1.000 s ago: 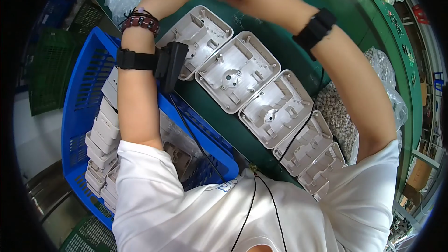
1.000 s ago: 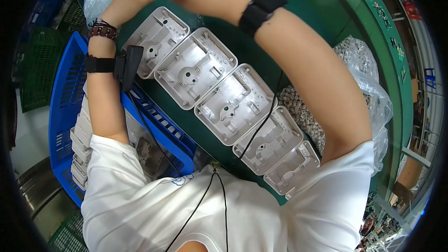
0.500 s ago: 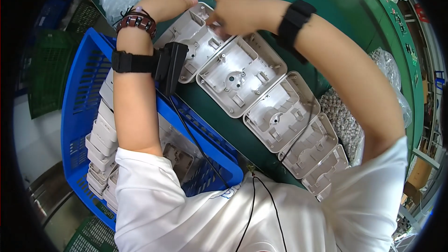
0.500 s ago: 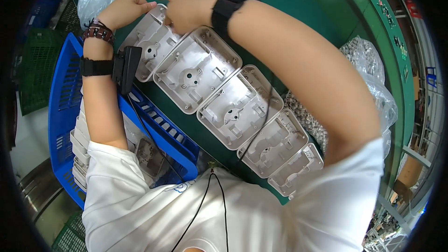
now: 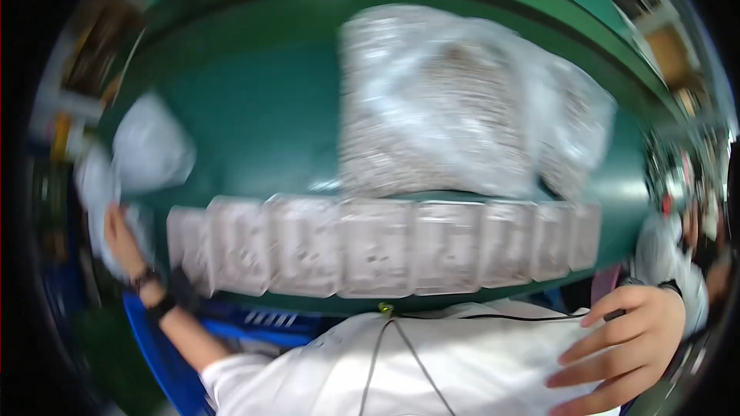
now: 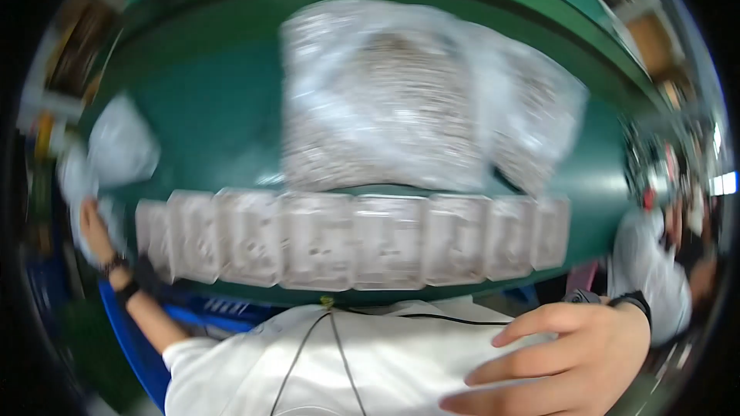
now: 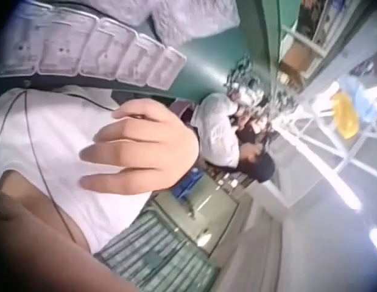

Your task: Assembling small electronic components into plastic housings on a production line.

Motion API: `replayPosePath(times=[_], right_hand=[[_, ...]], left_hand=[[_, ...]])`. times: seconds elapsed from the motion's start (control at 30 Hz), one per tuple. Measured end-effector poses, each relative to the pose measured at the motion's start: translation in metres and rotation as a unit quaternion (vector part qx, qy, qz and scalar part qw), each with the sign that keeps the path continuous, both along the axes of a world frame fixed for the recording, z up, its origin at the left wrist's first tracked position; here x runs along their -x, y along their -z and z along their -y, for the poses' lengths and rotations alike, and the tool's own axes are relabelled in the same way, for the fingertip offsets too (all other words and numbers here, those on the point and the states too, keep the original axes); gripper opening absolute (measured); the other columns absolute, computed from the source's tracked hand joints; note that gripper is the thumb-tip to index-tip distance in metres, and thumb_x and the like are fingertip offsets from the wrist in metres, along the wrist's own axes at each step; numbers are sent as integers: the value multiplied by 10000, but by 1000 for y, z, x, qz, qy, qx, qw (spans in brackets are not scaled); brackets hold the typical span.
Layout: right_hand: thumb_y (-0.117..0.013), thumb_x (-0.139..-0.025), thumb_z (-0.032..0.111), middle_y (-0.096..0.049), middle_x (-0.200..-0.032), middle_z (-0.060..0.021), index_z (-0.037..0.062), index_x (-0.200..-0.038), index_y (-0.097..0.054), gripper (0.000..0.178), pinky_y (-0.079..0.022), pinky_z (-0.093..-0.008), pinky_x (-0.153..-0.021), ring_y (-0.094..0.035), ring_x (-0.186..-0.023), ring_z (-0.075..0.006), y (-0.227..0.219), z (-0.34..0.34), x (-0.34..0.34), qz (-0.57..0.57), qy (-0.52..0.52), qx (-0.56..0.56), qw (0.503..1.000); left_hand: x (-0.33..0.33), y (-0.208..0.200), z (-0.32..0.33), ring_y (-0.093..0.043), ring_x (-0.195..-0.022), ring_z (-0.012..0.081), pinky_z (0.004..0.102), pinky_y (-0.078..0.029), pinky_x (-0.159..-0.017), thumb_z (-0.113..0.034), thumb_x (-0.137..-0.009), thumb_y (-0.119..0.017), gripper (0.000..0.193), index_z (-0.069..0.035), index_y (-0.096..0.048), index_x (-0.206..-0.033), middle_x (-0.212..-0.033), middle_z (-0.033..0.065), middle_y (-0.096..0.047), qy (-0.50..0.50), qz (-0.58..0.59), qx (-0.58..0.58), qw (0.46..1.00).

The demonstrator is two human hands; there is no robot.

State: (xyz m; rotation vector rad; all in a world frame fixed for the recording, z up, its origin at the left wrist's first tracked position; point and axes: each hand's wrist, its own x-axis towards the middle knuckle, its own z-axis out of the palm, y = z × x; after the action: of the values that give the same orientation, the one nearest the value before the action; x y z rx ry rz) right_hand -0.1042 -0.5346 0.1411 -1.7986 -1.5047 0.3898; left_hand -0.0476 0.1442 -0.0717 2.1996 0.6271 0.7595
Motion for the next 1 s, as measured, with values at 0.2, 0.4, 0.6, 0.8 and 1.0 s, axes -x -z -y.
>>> replayPosePath(times=[0.2,0.4,0.6,0.8,1.0], right_hand=[[-557,-841,138,-616,-861,-35,112,-919,-636,114,-404,-293,-698,-599,-693,-170,42,134,130,42,387,-221,894],[-583,-772,0,-584,-842,-87,29,-862,-601,96,-408,-314,-664,-529,-713,-218,169,145,142,60,808,-54,583],[-608,-744,9,-560,-914,-109,30,-935,-603,192,-400,-343,-779,-528,-860,-285,180,112,132,129,750,19,649],[-616,-760,48,-510,-1066,-153,37,-1081,-547,329,-382,-393,-867,-499,-965,-346,206,126,131,67,779,47,622],[-603,-804,118,-466,-1162,-190,37,-1199,-488,420,-367,-404,-896,-440,-1055,-374,218,124,111,72,748,142,644]], left_hand=[[-52,-62,208,-487,-777,119,238,-391,-721,-189,-941,-442,208,-16,-534,-1012,-912,12,-533,296,22,-62,953],[-33,-108,554,-555,-932,259,323,-426,-804,56,-794,-411,247,0,-548,-992,-963,133,-568,645,68,-94,755],[-90,-64,714,-485,-1012,367,393,-398,-866,-11,-798,-455,250,-37,-543,-1031,-1015,171,-553,682,71,-276,673],[-94,-74,693,-513,-994,308,358,-404,-869,-178,-832,-567,218,-47,-577,-1006,-1001,126,-579,679,209,-279,646],[-73,-145,454,-588,-808,321,357,-460,-712,-271,-886,-530,255,-46,-566,-1000,-861,117,-618,387,-37,-388,836]])
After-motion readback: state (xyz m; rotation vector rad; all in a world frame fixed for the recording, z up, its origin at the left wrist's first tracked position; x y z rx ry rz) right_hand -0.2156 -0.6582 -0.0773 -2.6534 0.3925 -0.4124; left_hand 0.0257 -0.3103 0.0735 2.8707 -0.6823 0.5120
